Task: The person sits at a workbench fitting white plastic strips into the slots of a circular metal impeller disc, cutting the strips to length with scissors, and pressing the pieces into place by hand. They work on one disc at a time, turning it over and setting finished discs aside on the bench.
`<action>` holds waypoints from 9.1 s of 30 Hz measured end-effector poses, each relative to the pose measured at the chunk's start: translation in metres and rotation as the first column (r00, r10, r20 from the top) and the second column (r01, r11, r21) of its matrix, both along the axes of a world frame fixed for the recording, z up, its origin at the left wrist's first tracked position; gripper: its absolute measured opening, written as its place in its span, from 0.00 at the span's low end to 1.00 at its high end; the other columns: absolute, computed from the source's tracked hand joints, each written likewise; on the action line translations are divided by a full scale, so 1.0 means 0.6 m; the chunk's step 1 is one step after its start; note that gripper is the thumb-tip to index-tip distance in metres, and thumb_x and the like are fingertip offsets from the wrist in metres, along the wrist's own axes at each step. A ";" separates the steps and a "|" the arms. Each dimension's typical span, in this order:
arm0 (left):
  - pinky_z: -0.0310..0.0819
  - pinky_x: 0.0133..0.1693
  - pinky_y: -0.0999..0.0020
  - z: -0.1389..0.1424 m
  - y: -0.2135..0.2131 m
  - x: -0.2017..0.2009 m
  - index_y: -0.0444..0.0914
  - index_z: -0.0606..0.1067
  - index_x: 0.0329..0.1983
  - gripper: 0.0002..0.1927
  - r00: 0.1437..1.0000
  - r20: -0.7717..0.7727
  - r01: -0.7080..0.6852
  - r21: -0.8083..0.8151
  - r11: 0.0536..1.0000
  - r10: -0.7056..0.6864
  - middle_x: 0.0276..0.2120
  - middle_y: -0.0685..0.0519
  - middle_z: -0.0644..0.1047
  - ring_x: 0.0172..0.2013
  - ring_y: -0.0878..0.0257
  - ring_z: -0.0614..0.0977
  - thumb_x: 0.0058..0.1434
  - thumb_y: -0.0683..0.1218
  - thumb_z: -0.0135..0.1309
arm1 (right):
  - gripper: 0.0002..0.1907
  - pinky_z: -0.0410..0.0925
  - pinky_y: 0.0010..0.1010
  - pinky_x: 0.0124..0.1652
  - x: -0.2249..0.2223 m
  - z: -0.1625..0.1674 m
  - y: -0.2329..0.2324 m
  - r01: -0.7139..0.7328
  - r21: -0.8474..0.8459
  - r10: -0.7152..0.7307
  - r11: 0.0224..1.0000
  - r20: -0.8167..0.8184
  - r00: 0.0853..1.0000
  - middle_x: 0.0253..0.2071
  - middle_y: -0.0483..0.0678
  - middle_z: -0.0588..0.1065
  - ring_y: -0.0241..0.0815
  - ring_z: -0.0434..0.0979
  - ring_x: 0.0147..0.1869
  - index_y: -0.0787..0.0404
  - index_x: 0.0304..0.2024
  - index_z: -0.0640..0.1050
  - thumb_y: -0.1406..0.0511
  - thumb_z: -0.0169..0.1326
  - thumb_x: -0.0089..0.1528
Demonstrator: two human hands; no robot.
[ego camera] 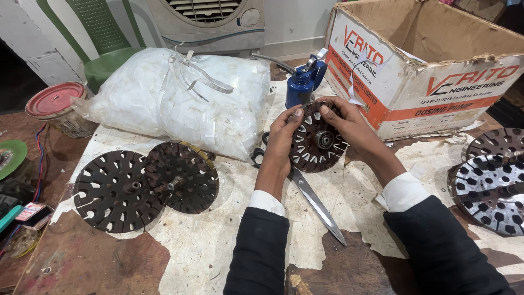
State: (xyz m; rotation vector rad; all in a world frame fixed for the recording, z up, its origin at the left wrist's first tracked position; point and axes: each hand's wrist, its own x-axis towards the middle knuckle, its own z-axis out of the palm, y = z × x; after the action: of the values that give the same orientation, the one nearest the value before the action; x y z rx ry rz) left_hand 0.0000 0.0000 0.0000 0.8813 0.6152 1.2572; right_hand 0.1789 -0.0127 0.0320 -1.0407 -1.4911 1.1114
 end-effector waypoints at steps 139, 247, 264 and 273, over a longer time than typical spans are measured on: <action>0.68 0.62 0.57 0.029 -0.059 -0.003 0.39 0.80 0.47 0.09 0.612 -0.321 -0.216 0.812 0.543 0.723 0.56 0.52 0.75 0.61 0.52 0.72 0.65 0.44 0.57 | 0.12 0.74 0.31 0.42 0.078 0.074 -0.031 0.241 0.131 -0.269 0.962 0.273 0.924 0.38 0.51 0.81 0.39 0.82 0.41 0.66 0.48 0.83 0.68 0.62 0.61; 0.62 0.33 0.78 0.042 -0.052 0.019 0.33 0.80 0.44 0.05 0.904 -0.072 -0.322 0.536 0.781 0.422 0.28 0.61 0.73 0.30 0.75 0.69 0.66 0.36 0.56 | 0.04 0.74 0.24 0.32 -0.031 0.069 -0.046 0.059 0.333 -0.113 0.941 0.147 0.983 0.30 0.46 0.76 0.33 0.80 0.31 0.69 0.41 0.75 0.76 0.49 0.64; 0.70 0.37 0.79 0.041 -0.034 0.014 0.33 0.78 0.43 0.05 0.884 -0.049 -0.373 0.527 0.764 0.465 0.33 0.59 0.78 0.33 0.75 0.74 0.67 0.35 0.54 | 0.11 0.75 0.35 0.41 -0.047 0.096 -0.083 -0.067 0.688 -0.384 0.722 0.480 0.789 0.39 0.56 0.80 0.47 0.84 0.41 0.70 0.48 0.74 0.73 0.58 0.63; 0.66 0.34 0.78 0.045 -0.036 0.013 0.33 0.77 0.41 0.04 0.891 -0.072 -0.341 0.547 0.764 0.449 0.28 0.61 0.70 0.31 0.75 0.68 0.67 0.33 0.53 | 0.22 0.75 0.41 0.50 -0.046 0.089 -0.089 -0.257 0.824 -0.506 0.504 0.523 0.686 0.54 0.58 0.76 0.57 0.81 0.53 0.69 0.58 0.73 0.72 0.60 0.63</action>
State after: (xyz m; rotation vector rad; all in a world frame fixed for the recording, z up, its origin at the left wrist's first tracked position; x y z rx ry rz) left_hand 0.0080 -0.0214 0.0270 1.3969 0.6508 1.7882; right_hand 0.1511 -0.0663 0.0857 -0.8154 -2.1729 -0.3867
